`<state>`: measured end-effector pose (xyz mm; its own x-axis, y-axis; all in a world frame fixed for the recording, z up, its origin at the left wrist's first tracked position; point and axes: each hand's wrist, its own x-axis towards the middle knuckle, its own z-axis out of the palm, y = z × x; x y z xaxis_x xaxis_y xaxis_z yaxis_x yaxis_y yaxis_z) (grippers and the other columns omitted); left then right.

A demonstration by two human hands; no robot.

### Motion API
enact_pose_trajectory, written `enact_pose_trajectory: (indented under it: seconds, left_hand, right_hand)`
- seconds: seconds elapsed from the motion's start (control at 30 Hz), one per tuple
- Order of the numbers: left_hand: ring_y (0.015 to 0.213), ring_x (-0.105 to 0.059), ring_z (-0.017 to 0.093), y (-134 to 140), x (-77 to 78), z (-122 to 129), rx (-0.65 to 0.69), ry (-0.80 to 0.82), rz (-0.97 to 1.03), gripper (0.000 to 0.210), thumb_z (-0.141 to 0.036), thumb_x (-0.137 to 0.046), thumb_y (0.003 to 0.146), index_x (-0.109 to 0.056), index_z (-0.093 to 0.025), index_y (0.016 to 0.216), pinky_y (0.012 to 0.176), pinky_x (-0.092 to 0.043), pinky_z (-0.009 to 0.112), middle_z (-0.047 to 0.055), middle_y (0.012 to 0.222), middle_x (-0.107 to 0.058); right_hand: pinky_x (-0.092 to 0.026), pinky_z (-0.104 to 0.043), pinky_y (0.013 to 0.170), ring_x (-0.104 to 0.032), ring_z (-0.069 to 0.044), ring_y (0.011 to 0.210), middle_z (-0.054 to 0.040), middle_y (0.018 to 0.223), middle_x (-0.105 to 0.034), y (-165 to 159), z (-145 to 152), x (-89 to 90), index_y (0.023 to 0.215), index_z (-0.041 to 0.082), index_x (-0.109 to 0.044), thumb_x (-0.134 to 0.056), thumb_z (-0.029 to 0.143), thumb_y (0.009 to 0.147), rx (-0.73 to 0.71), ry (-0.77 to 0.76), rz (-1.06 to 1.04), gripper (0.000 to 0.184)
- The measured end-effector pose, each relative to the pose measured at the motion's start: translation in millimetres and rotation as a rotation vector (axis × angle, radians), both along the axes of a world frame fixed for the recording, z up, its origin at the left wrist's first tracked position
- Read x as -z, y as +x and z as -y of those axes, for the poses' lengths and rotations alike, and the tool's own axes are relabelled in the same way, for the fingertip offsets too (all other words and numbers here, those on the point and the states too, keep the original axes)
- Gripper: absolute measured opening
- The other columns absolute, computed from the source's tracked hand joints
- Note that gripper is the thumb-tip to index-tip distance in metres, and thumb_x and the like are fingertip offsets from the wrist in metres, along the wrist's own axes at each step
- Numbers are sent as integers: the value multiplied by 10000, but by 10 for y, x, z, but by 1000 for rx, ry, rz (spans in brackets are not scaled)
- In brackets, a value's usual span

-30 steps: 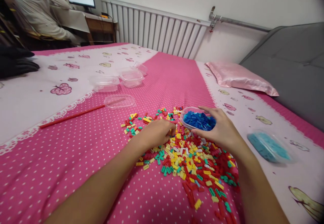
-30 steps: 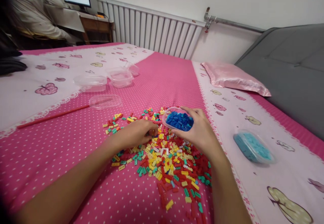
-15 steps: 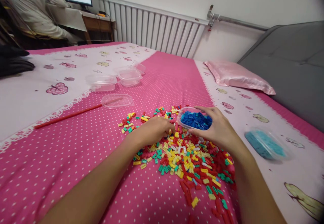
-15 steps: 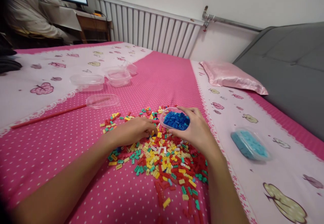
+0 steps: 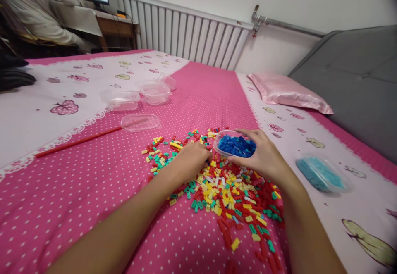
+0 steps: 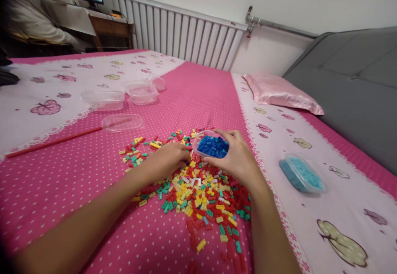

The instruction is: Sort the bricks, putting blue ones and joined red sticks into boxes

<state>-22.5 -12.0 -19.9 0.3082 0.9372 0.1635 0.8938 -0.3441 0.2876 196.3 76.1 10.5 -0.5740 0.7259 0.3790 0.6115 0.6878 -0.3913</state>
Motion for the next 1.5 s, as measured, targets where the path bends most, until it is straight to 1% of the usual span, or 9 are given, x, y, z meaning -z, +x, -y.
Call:
enact_pose_trajectory:
  seconds: [0.3,0.5,0.63,0.7,0.8,1.03,1.17,1.37,1.5]
  left_hand:
    - [882,-663,216,17,-62,18,-68,46,112,134,-122,-645,875,-727,-202,944,773,-453,295,58,925,-731]
    - [790,-622,174,-125,-226,20,-376,236,372,135,-204,-606,936,-678,-175,1047,742,-459,281,55,964,-715]
    - [901,-619,185,-56,-278,32,-225,384,500,148,-180,-620,932,-702,-191,1055,847,-467,309,49,1024,-719]
    - [1014,-611,217,-25,-273,37,-104,345,426,208,-142,-602,931,-722,-216,1084,923,-455,357,58,1083,-721]
    - [1069,-619,212,-36,-261,36,-79,319,474,249,-105,-584,917,-737,-222,1076,966,-452,363,57,1125,-721]
    - [769,-640,160,-245,-273,18,-350,291,563,118,-216,-624,897,-733,-169,903,746,-462,277,36,873,-748]
    - [794,-673,169,-392,-284,57,-398,223,503,165,-184,-570,913,-734,-165,909,723,-462,268,44,871,-765]
    - [730,-677,172,-452,-219,439,-467,271,512,160,-176,-566,910,-724,-187,892,678,-472,274,19,810,-758]
    - [942,-672,211,-277,-33,977,-509,438,582,208,-245,-497,975,-698,-190,964,856,-479,340,59,983,-752]
  right_hand:
    - [-543,-527,954,-654,-360,1110,-123,1156,-631,13,6,-20,1332,260,-610,-836,502,676,-14,0,-5,735]
    - [-535,-542,974,-645,-365,1126,-123,1163,-619,5,22,-45,1341,265,-599,-836,495,687,-19,-23,-10,733]
    - [-498,-551,1033,-618,-352,1184,-118,1245,-595,-85,85,-58,1380,281,-561,-852,482,674,-139,-104,-27,789]
    - [-480,-547,1056,-597,-342,1220,-111,1290,-584,-110,112,-71,1412,300,-524,-853,476,677,-210,-153,-38,824]
    - [-469,-549,1063,-580,-340,1239,-112,1309,-577,-108,126,-88,1429,305,-502,-851,458,686,-236,-194,-28,835]
    - [-513,-531,1014,-593,-337,1205,-117,1278,-573,-90,90,-41,1403,289,-541,-831,497,709,-203,-176,-71,781]
    - [-532,-554,976,-627,-353,1101,-126,1133,-565,-89,36,99,1362,241,-609,-785,612,696,-47,-23,-161,782]
    - [-548,-592,938,-664,-383,1066,-176,1178,-617,-90,45,172,1561,217,-360,-799,657,638,6,-81,-239,1113]
    - [-571,-582,899,-665,-402,1111,-200,1228,-651,-76,259,88,1575,215,-311,-830,630,611,-71,-242,-282,1171]
